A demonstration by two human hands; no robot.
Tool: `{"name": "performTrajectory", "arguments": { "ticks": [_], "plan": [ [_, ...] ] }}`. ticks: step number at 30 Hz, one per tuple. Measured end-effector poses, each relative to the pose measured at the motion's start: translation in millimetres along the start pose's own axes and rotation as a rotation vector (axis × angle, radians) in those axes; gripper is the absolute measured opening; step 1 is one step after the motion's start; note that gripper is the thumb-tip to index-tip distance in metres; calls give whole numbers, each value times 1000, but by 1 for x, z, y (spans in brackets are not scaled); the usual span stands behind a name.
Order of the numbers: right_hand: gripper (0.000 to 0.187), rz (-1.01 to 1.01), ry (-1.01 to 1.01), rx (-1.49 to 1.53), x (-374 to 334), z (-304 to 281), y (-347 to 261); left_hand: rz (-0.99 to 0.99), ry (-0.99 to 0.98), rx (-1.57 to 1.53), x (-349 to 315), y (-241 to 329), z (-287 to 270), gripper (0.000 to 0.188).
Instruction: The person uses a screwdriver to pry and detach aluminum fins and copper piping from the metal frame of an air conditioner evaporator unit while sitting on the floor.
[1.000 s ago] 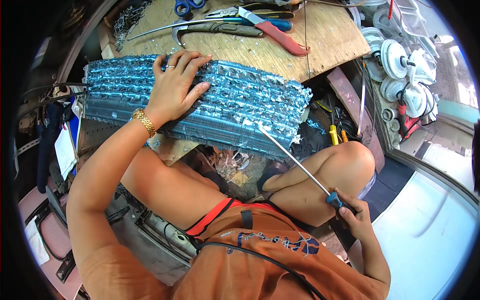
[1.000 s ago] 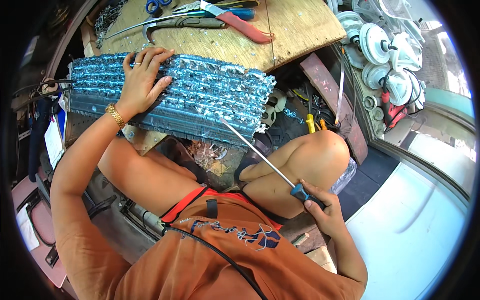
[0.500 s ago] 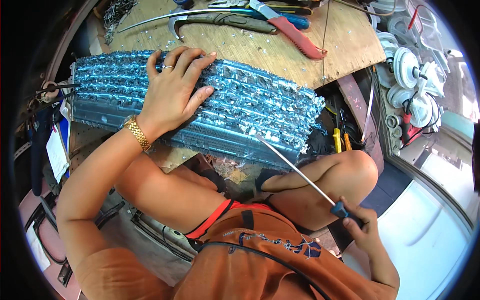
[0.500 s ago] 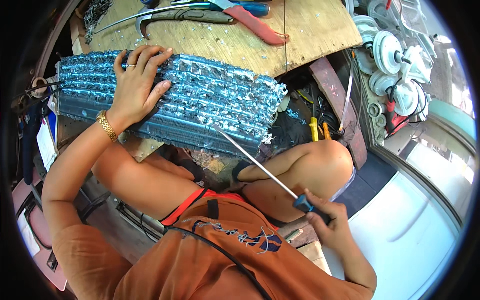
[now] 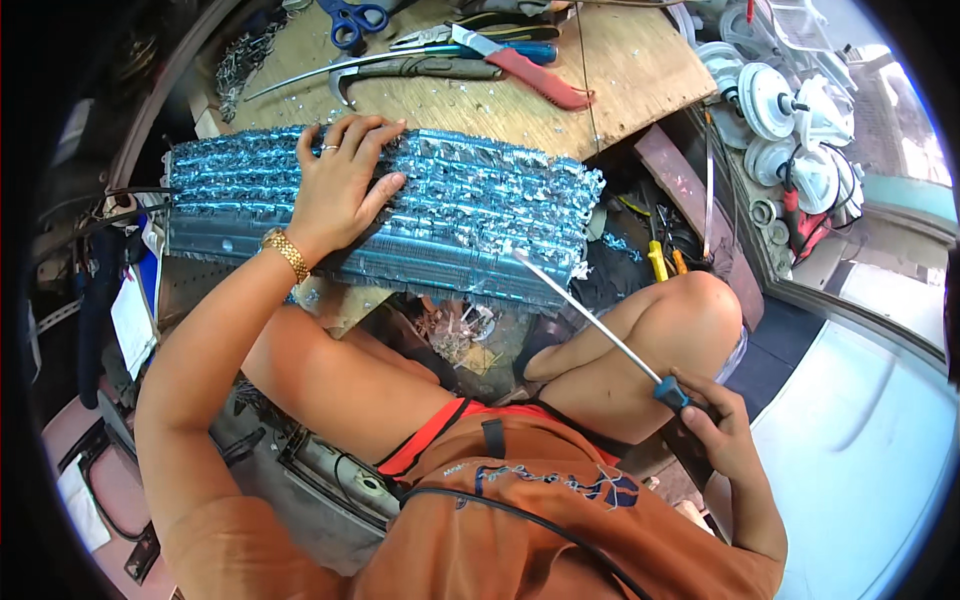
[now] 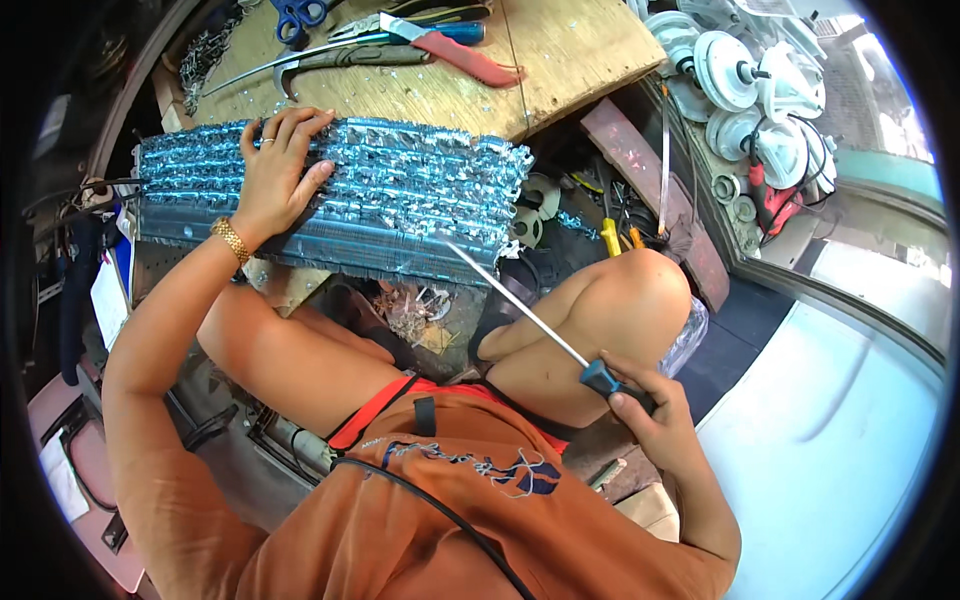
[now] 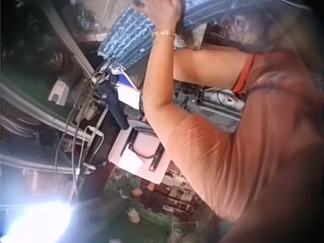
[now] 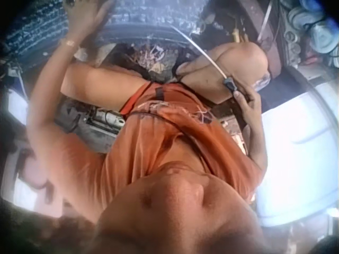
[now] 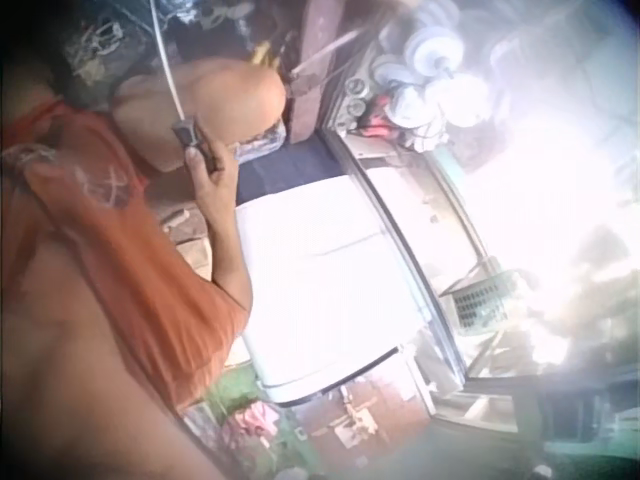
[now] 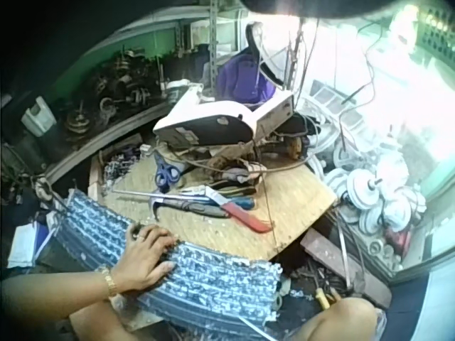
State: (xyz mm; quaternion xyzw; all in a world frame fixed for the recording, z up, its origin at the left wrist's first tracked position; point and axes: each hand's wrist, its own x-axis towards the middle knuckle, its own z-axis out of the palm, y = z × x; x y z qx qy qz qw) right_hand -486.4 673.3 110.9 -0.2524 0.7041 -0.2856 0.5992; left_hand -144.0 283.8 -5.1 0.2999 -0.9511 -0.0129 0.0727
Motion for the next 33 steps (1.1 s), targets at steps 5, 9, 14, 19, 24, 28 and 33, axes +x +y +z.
{"name": "performTrajectory", "arguments": {
  "ticks": [5,9,14,19,24,28,33],
  "plan": [
    [44,-27,37,-30,-7,-1,9,4,13,8,-4,-1,1,56],
    [42,-21,54,-79,-7,1,20,3,-1,10,-4,0,2,58],
    [42,1,113,-33,-6,12,48,7,-16,22,-4,3,1,58],
    [40,-22,120,41,10,48,53,19,12,19,-7,2,5,55],
    [40,72,66,147,40,46,23,6,18,10,1,0,7,56],
    [42,-41,74,-9,18,20,24,-5,10,16,-4,-6,1,56],
    [40,-37,105,-56,2,5,26,-7,-11,16,2,-4,2,57]
  ]
}}
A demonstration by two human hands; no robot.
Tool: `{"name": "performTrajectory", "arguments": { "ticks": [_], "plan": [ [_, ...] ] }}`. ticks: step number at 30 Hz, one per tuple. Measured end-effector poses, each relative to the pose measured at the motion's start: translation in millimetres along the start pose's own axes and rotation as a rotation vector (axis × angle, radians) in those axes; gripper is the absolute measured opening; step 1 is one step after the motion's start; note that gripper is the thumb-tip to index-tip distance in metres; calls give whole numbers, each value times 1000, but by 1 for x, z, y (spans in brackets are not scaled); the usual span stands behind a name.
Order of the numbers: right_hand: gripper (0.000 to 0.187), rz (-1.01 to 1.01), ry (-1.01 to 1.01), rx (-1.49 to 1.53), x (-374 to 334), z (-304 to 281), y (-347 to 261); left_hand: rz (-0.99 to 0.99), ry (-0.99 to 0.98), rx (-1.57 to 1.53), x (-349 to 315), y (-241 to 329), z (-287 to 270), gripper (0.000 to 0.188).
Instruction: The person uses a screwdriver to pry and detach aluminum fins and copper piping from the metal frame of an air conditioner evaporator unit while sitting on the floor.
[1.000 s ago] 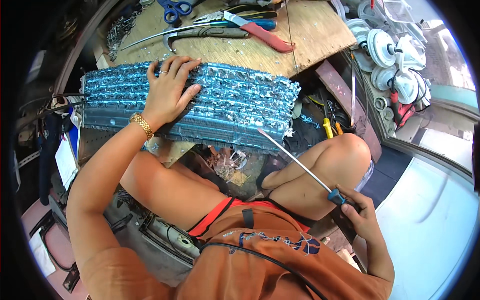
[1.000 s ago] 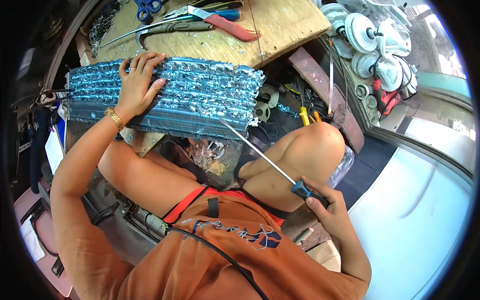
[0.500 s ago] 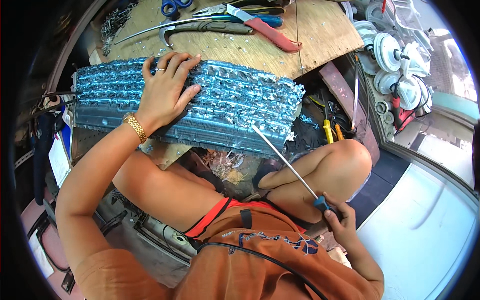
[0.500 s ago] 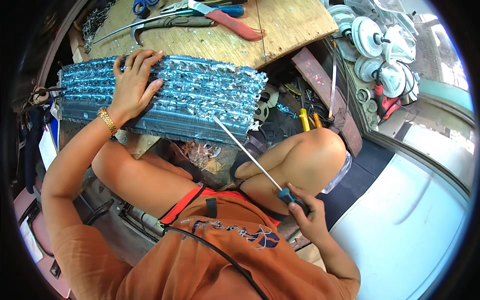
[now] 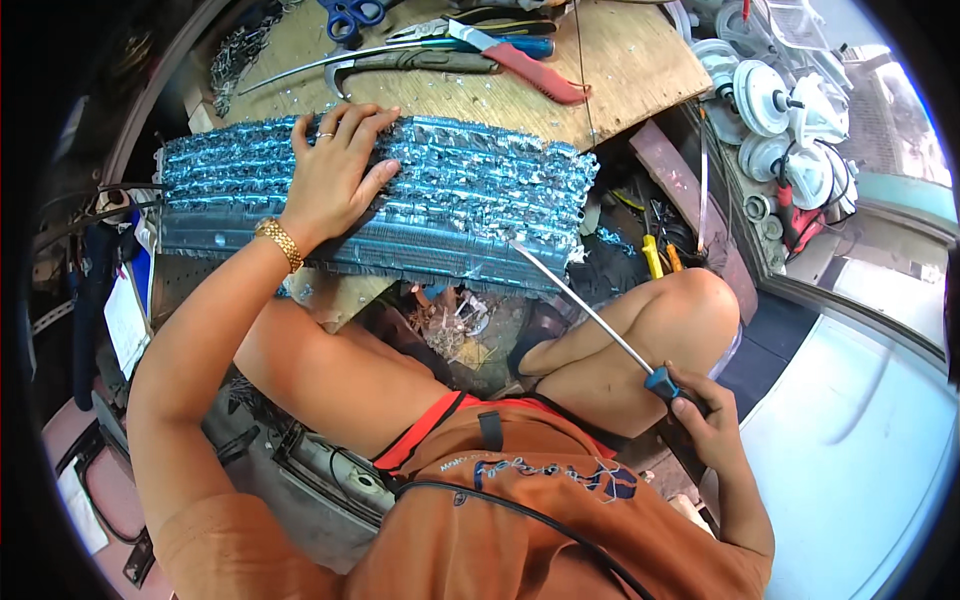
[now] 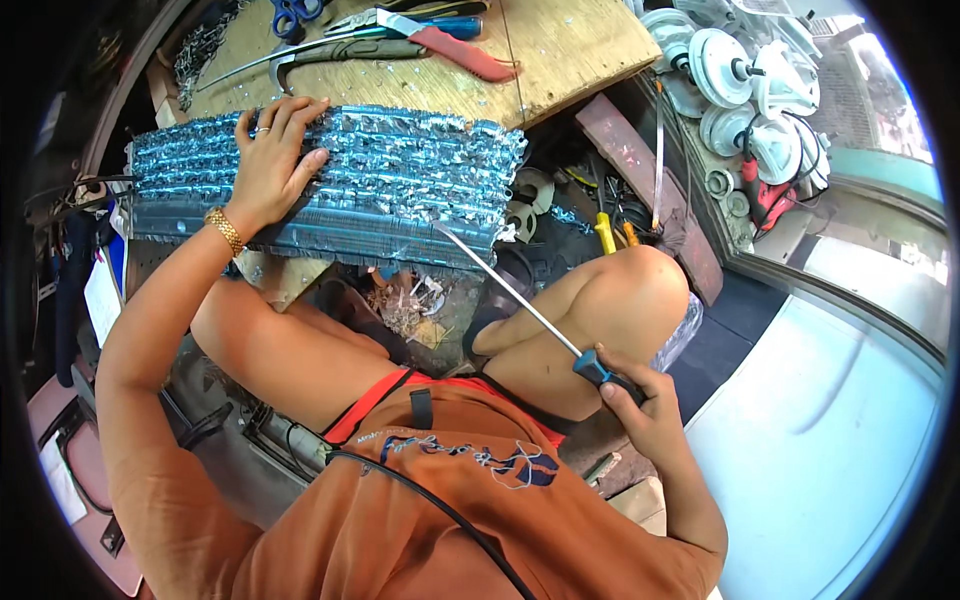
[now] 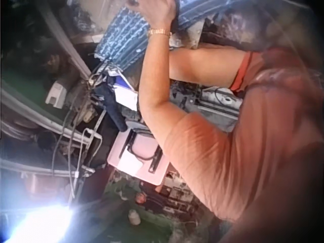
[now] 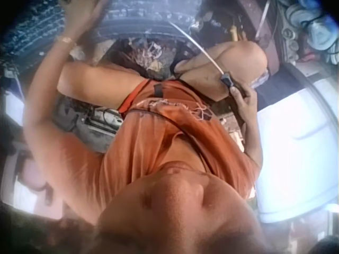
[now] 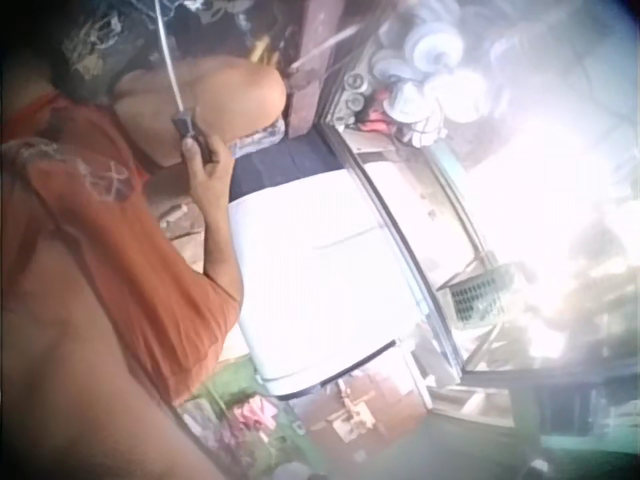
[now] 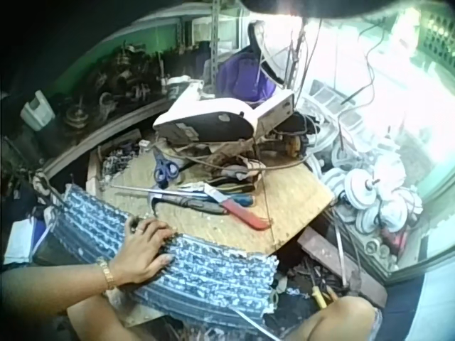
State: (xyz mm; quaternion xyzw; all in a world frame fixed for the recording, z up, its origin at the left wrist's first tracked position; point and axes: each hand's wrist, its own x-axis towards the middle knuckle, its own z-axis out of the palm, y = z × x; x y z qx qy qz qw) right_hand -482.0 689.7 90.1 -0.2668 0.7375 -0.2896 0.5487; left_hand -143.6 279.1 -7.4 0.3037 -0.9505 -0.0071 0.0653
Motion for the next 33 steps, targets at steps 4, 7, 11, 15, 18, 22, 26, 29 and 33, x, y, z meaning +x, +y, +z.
{"name": "performTrajectory", "arguments": {
  "ticks": [4,7,11,15,18,22,26,29,33],
  "plan": [
    [38,17,4,-52,5,-3,-13,-2,6,6,0,0,0,57],
    [39,-18,-10,-221,11,-8,-32,-3,-5,12,-4,1,0,57],
    [38,-108,-68,-291,18,-14,-38,2,-4,41,-3,5,0,58],
    [35,28,-22,-153,5,7,-17,15,30,39,-4,9,4,55],
    [36,33,12,-114,-4,31,0,26,47,43,-5,6,4,55],
    [36,-337,128,-341,5,51,36,37,54,60,-8,1,3,55],
    [40,-146,16,132,33,101,45,31,57,65,-5,1,13,54],
    [42,-322,54,196,50,98,44,18,78,71,12,-7,1,51],
    [44,-197,92,85,0,43,38,19,54,45,-7,0,4,52]
  ]
}}
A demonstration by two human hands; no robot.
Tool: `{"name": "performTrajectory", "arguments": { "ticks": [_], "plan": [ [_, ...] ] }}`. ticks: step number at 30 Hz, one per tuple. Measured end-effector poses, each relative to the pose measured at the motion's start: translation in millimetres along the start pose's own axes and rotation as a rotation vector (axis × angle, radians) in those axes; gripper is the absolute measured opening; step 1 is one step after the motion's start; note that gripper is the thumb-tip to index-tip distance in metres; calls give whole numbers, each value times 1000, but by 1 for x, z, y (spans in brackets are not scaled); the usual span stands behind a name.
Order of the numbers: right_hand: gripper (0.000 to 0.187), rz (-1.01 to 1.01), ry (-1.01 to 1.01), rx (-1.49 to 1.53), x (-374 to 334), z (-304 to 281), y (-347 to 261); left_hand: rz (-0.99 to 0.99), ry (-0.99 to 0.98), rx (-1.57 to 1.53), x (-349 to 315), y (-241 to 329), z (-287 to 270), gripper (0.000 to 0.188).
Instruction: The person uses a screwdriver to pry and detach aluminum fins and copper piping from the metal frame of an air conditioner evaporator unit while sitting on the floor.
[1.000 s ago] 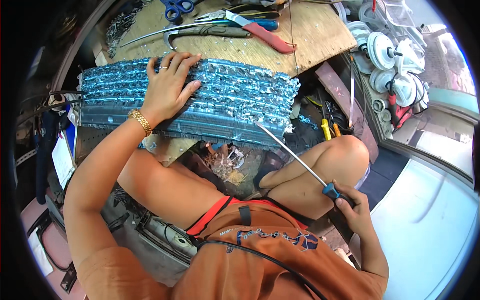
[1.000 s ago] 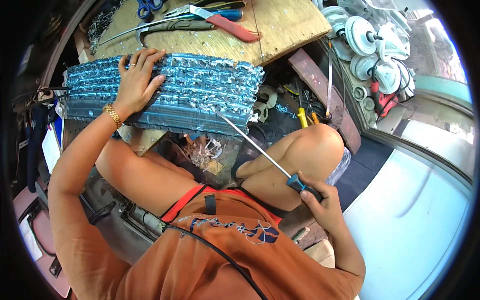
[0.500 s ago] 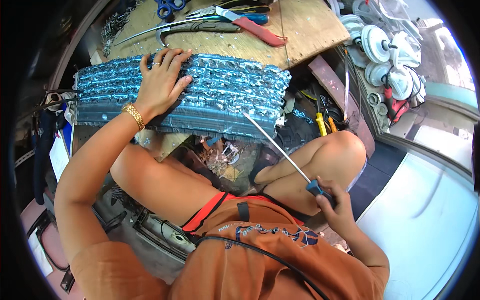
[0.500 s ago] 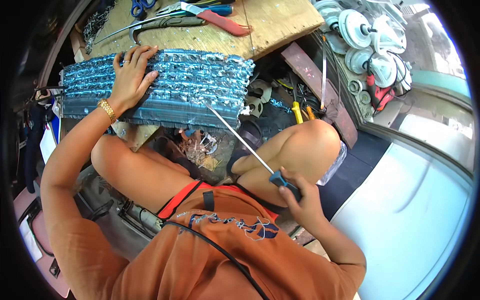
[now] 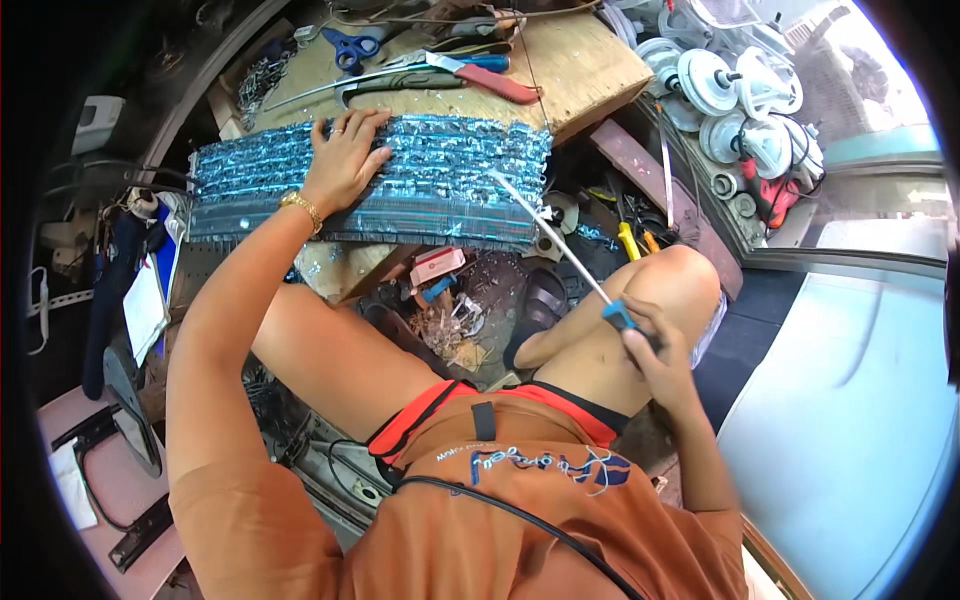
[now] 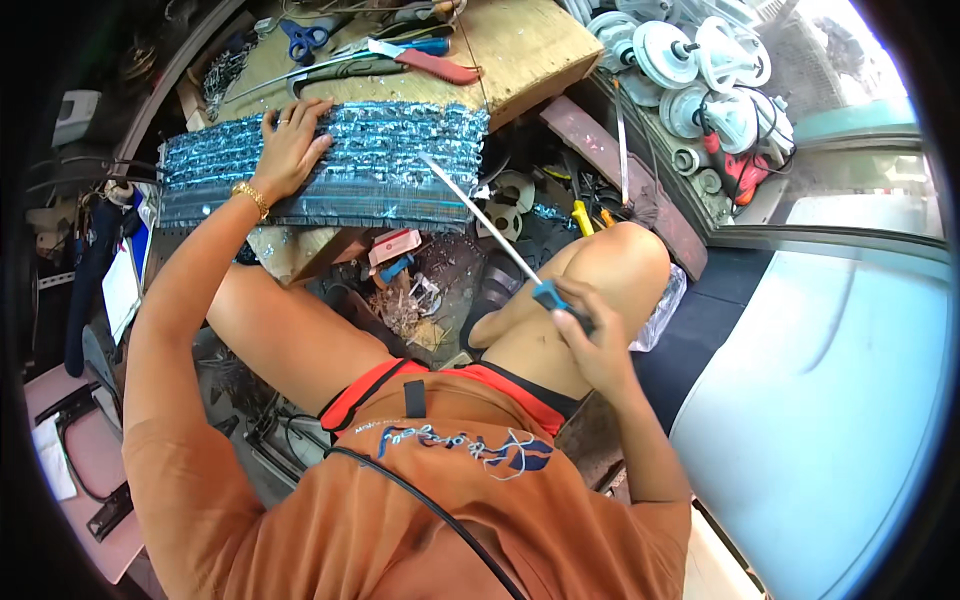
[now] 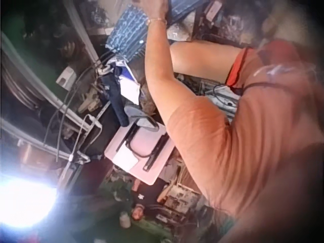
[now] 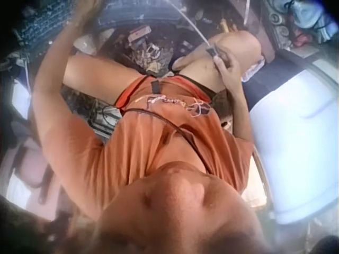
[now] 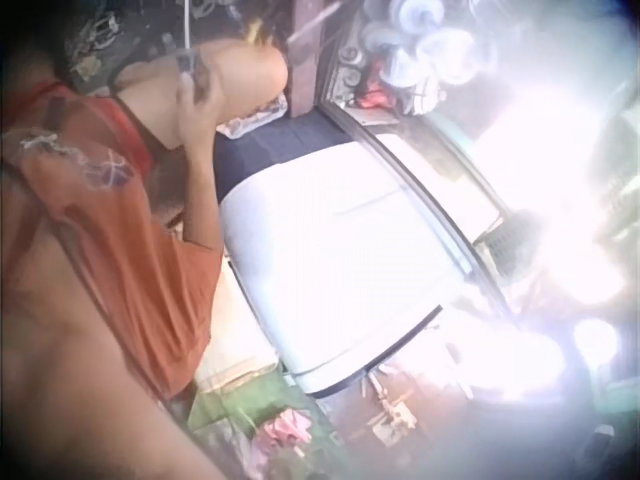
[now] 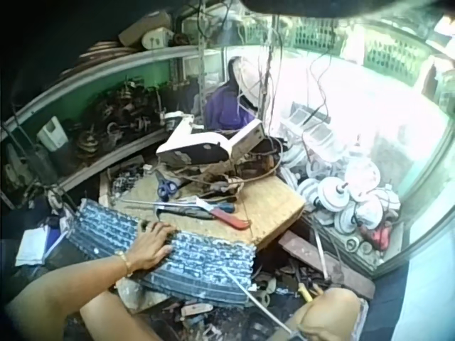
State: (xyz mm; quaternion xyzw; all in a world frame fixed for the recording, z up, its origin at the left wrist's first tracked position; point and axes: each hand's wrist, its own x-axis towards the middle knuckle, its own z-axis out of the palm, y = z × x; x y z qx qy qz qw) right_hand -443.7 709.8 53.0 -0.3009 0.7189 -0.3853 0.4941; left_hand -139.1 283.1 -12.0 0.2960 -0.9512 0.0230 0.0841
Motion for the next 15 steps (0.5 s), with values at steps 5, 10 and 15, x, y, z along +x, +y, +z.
{"name": "performTrajectory", "arguments": {
  "ticks": [5,10,15],
  "plan": [
    [41,-32,10,-229,-15,-18,-17,-8,30,-7,2,2,2,52],
    [39,0,-14,-320,-4,-17,-25,-11,38,-15,2,1,4,51],
    [40,4,-45,-343,6,-23,-34,-23,20,-30,1,-1,4,51]
  ]
}}
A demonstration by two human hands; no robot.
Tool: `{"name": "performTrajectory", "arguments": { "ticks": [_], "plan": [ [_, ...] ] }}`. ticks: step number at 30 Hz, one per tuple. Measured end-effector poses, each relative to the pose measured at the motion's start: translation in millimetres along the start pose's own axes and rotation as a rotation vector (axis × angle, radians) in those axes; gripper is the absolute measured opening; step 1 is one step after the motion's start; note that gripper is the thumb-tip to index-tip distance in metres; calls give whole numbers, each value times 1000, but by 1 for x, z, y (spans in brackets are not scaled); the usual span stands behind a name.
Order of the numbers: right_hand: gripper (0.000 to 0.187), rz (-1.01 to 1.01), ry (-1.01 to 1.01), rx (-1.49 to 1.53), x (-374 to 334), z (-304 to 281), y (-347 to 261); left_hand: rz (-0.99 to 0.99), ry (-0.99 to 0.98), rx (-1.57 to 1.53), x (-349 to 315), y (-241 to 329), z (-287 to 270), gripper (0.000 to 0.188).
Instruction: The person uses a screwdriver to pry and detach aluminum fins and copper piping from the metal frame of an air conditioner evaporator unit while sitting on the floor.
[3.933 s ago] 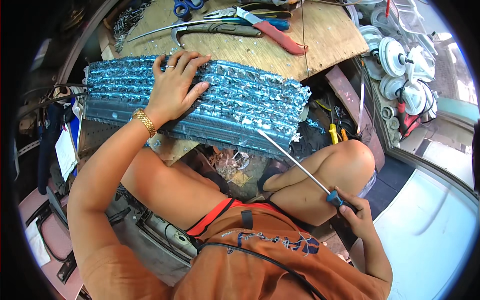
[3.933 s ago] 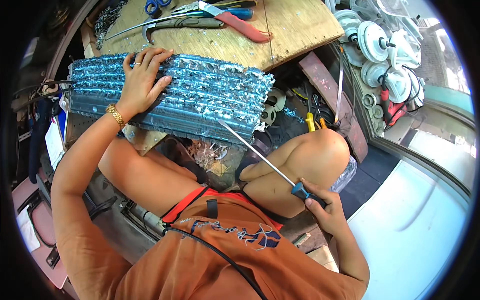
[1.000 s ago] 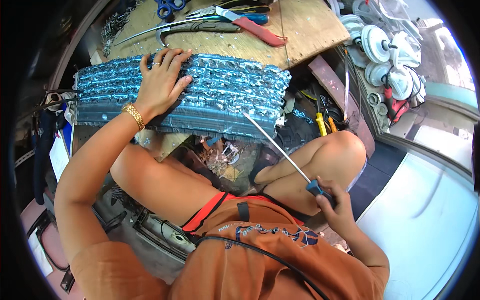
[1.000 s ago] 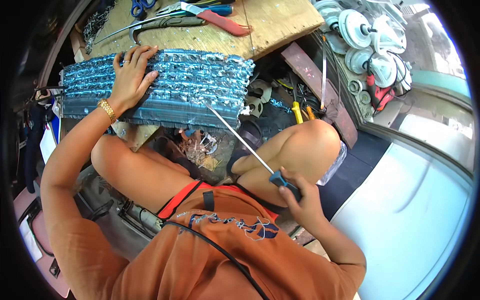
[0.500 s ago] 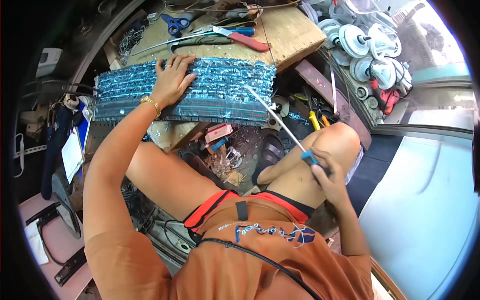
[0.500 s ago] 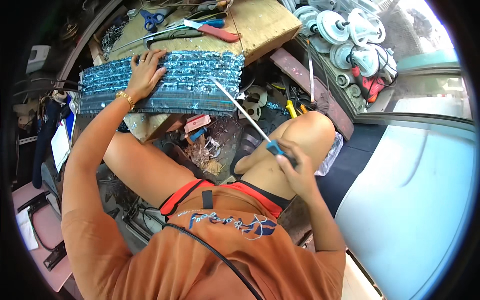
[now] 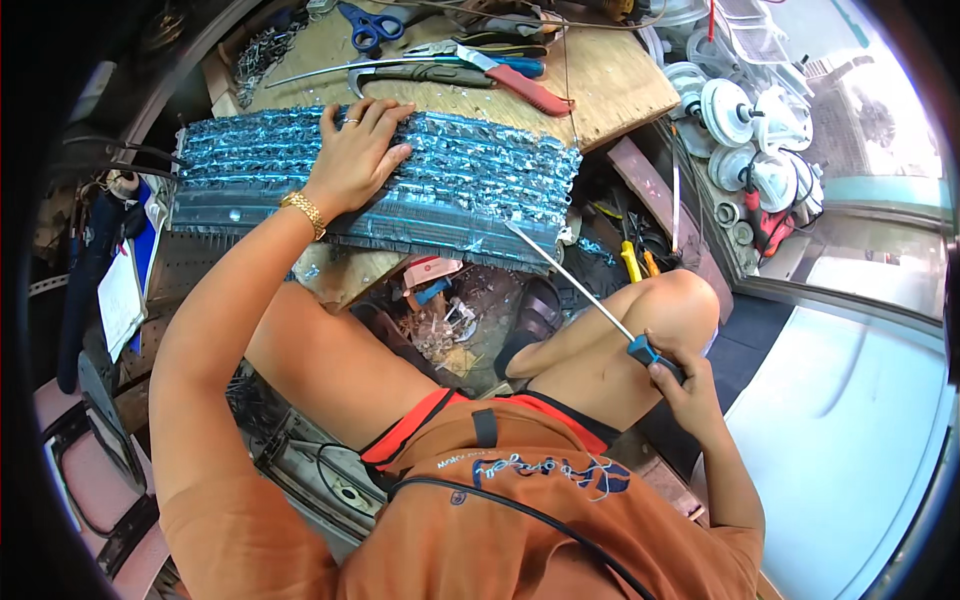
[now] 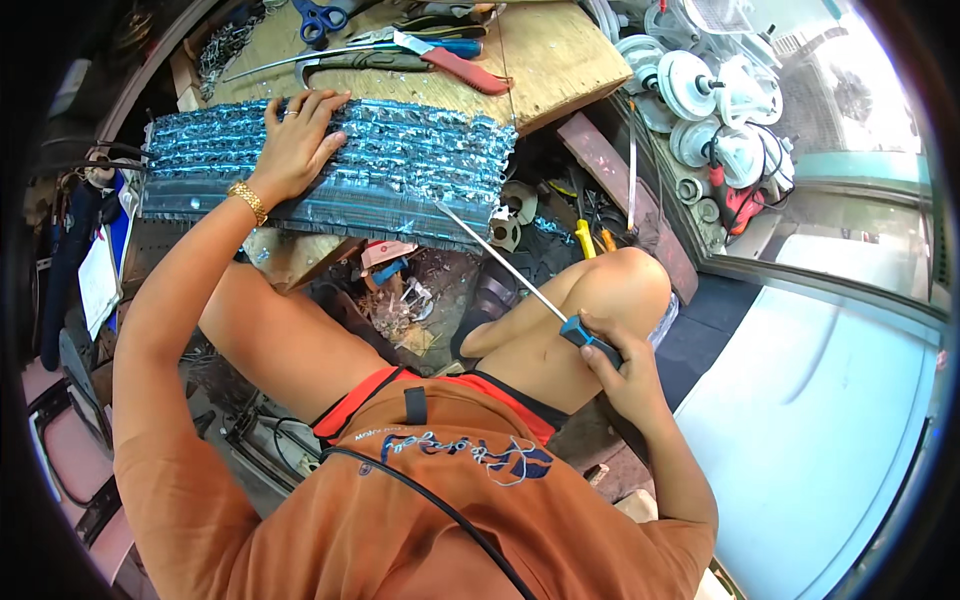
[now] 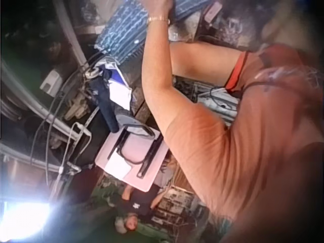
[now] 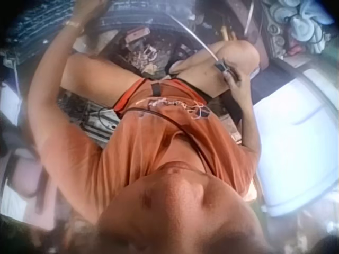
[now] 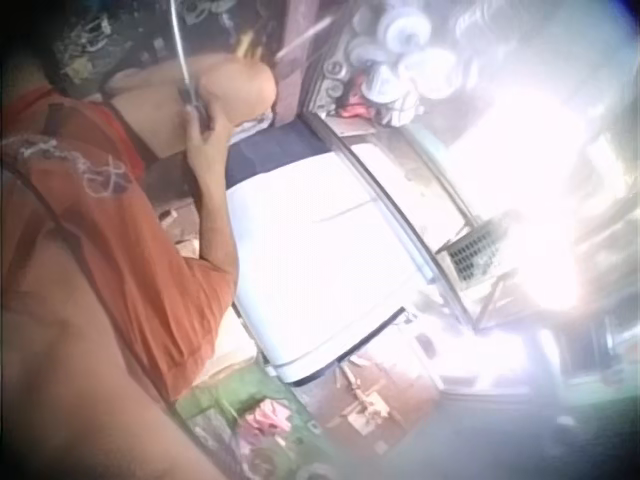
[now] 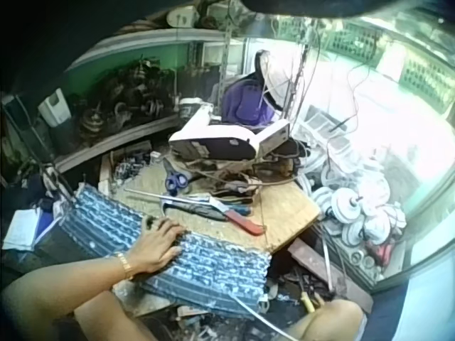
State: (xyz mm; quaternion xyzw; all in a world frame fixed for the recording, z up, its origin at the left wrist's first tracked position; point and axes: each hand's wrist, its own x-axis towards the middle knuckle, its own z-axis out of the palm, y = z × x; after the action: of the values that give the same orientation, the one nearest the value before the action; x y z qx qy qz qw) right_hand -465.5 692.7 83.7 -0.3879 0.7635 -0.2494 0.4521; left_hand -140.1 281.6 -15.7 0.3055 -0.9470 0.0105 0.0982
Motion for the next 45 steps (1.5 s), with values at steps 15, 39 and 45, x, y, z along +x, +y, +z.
{"name": "performTrajectory", "arguments": {
  "ticks": [15,39,45],
  "plan": [
    [41,-646,207,-176,267,82,-120,-17,19,-40,7,3,-3,49],
    [26,-735,37,-757,200,54,-131,-32,48,-26,-5,0,-4,50],
    [21,-708,37,-938,165,69,-89,-27,66,-36,-1,2,-1,51]
  ]
}}
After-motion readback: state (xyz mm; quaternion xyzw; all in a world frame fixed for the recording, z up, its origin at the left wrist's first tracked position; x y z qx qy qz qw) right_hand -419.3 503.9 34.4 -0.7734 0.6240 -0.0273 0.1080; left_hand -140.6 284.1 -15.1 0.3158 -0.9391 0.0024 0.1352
